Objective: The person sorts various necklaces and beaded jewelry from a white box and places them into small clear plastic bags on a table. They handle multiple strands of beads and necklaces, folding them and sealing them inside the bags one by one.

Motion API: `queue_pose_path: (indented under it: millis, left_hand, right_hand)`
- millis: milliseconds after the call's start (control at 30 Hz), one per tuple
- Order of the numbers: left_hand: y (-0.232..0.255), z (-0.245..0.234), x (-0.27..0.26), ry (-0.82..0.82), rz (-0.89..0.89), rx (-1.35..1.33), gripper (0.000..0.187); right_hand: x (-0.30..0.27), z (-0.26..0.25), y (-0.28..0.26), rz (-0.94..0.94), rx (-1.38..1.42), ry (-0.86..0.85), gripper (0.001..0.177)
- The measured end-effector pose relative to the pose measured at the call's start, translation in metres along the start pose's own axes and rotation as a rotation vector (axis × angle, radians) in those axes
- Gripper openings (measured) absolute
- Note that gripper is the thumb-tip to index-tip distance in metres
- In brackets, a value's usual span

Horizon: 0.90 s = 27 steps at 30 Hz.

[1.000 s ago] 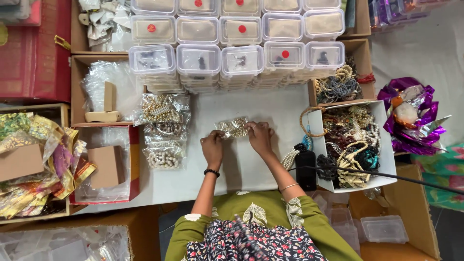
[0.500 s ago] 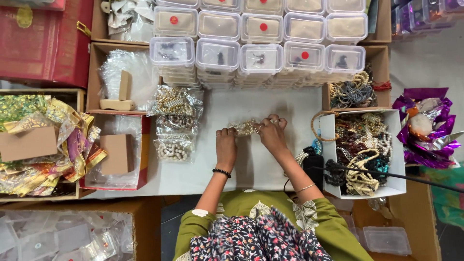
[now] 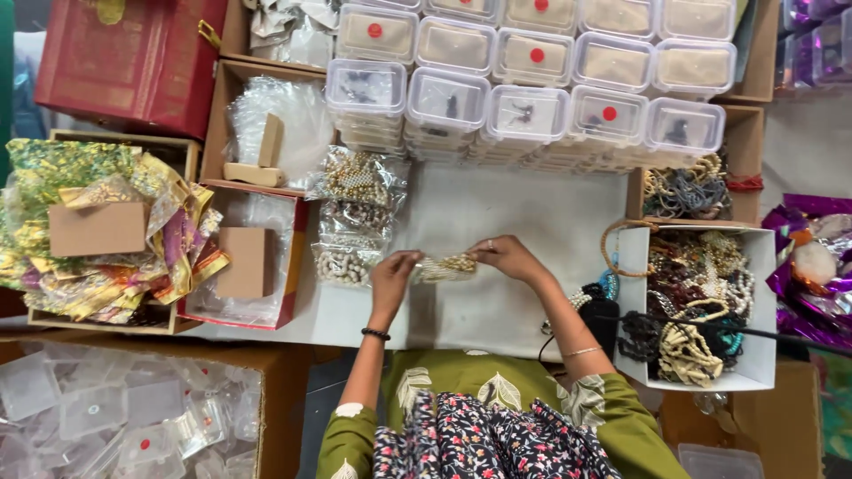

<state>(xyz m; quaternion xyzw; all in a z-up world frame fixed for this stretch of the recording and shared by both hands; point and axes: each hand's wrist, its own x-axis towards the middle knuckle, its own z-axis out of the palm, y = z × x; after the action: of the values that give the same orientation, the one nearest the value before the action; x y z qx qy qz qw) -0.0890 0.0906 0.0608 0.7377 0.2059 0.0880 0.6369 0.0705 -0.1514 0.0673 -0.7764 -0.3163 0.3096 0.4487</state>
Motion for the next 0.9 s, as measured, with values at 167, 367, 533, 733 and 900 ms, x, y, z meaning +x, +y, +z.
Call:
queue_pose_path:
  millis: [167,367,533,733,900]
  left_hand:
    - [-0.008,-0.065,0.010,0.357,-0.185,0.111,0.019]
    - [0.019,-0.123,0.075,0.574,-0.027,0.495,0.019]
    - [0.030,-0.119,0.098,0.651,0.032,0.685,0.020]
    - [0.041,-0.117,0.094,0.687,0.158,0.793,0.020]
    - [0.050,-0.148,0.140,0.710,0.228,0.912,0.016]
  right_hand:
    - [0.052,0.059,-0.041,0.267,0.434,-0.046,0.026]
    - [0.127,0.118,-0.090,0.378,0.500,0.154,0.026]
    - [0.138,0.122,-0.097,0.446,0.590,0.375,0.025]
    - [0.108,0.107,-0.061,0.385,0.587,0.436,0.028]
    - [0.054,0.078,0.009,0.411,0.691,0.498,0.027]
